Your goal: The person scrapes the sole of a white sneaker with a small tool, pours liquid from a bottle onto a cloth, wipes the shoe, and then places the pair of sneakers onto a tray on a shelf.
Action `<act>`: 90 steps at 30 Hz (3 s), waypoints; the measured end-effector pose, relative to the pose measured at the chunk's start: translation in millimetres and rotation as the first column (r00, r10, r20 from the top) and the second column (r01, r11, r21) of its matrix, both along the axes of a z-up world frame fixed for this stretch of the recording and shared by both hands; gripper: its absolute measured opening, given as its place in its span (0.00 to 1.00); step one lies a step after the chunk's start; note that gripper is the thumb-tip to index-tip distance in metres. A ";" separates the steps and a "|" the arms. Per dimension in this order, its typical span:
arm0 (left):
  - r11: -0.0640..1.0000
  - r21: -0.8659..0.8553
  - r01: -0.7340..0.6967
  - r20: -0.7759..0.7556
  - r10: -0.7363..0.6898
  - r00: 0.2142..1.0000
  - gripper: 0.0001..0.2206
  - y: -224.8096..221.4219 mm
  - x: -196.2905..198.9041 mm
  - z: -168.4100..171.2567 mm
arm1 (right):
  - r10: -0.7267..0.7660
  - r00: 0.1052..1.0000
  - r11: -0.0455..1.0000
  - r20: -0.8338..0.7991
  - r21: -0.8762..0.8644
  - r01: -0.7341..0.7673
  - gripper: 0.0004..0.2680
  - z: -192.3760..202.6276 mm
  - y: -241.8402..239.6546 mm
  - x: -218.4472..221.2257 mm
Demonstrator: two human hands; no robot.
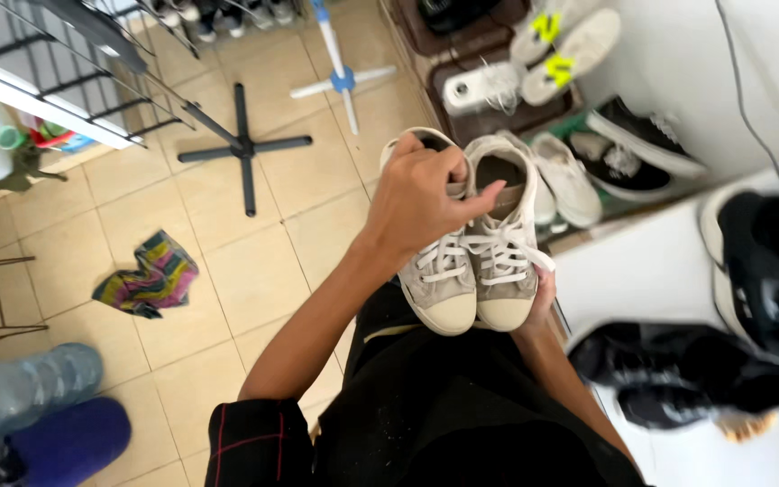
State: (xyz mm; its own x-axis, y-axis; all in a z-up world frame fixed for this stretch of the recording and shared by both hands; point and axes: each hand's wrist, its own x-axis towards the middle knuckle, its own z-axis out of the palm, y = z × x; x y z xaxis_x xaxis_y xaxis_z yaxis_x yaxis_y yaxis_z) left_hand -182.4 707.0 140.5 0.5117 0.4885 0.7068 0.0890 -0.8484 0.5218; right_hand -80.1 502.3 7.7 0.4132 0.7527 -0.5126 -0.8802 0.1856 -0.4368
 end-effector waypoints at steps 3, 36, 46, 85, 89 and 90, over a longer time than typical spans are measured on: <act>0.999 0.034 0.000 0.030 -0.001 1.000 0.23 67.7 5.6 13.6 | -0.086 0.994 0.988 -0.071 0.120 0.094 0.27 -27.0 67.7 -0.6; 0.419 -0.649 0.635 -0.108 -0.877 0.468 0.06 700.0 352.5 -124.6 | -0.463 0.877 0.886 -0.127 -0.084 0.456 0.26 1.8 628.6 253.9; 0.294 -0.892 0.343 -0.070 -0.840 0.538 0.07 803.7 508.6 -303.8 | 0.231 0.763 0.546 0.603 -0.730 0.412 0.23 -42.9 794.7 435.3; -0.153 -0.980 0.128 0.186 -0.465 0.866 0.11 785.1 568.7 -490.3 | 0.553 0.786 0.018 0.277 -0.947 0.321 0.26 -142.9 945.9 494.9; -0.192 -0.969 0.154 0.205 -0.283 0.937 0.12 779.0 573.9 -504.4 | 0.617 0.740 -0.011 0.266 -0.938 0.346 0.26 -161.4 969.3 483.0; -0.195 -0.969 0.153 0.205 -0.283 0.937 0.12 778.6 577.8 -505.5 | 0.618 0.741 -0.014 0.263 -0.939 0.345 0.26 -157.6 974.0 490.9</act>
State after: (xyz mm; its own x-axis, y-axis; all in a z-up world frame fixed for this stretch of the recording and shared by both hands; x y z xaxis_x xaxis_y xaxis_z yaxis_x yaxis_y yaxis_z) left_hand 395.4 1485.6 -365.0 0.7763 0.4235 -0.4669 0.1176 0.6304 0.7673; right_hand 410.7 1476.4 -149.9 0.8609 -0.1585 -0.4835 -0.3366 -0.8900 -0.3077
